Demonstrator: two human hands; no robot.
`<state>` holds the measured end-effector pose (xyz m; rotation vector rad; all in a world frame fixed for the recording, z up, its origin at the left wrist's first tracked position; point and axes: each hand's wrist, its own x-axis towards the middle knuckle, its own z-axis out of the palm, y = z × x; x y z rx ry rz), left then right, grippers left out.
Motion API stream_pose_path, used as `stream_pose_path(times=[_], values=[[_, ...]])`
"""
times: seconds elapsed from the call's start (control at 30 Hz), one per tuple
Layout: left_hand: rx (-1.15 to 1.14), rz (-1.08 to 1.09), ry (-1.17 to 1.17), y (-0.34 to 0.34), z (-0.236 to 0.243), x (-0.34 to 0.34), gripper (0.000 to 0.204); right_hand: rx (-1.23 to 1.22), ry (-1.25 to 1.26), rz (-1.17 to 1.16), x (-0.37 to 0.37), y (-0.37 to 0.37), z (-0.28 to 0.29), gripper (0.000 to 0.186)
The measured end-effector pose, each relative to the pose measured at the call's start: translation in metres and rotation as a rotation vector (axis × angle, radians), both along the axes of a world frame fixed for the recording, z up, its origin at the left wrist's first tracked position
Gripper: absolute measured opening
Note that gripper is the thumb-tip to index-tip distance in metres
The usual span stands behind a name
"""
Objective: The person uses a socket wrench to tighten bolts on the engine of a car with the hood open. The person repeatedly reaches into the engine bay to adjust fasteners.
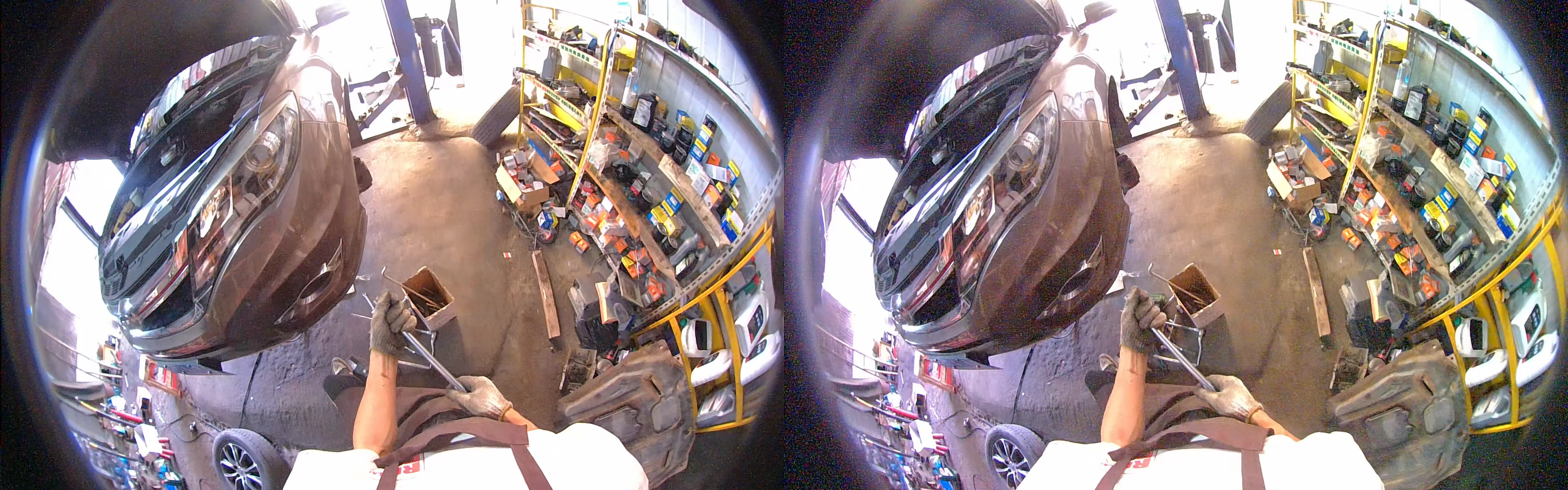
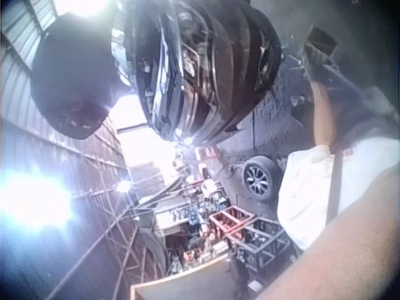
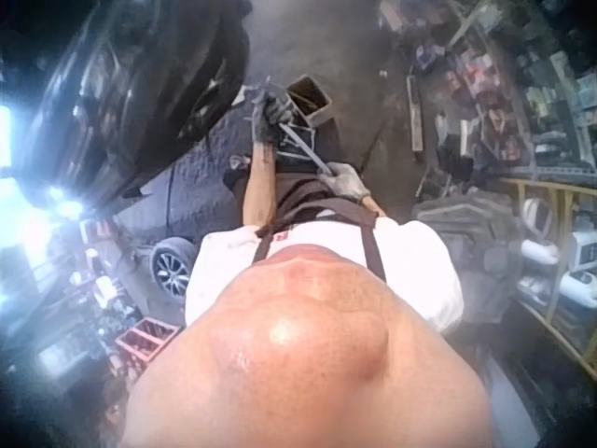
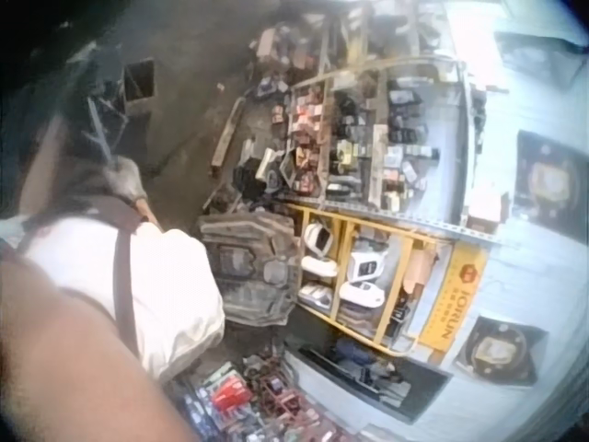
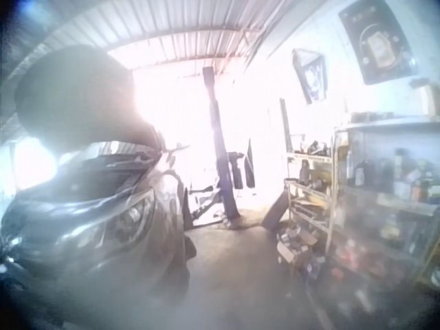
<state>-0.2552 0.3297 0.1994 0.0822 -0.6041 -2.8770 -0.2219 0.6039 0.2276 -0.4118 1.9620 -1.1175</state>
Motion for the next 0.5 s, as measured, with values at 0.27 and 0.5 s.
stream_pose_path(times=[0.27,0.5], values=[[-0.134,0.012,-0.206,0.041,-0.003,0.007,0.056,-0.080,-0.047,0.012,-0.017,-0.004,0.029,0.035],[-1.126,-0.115,-0.306,0.046,-0.067,0.064,0.049,-0.369,-0.023,0.097,-0.040,-0.013,0.155,0.027]])
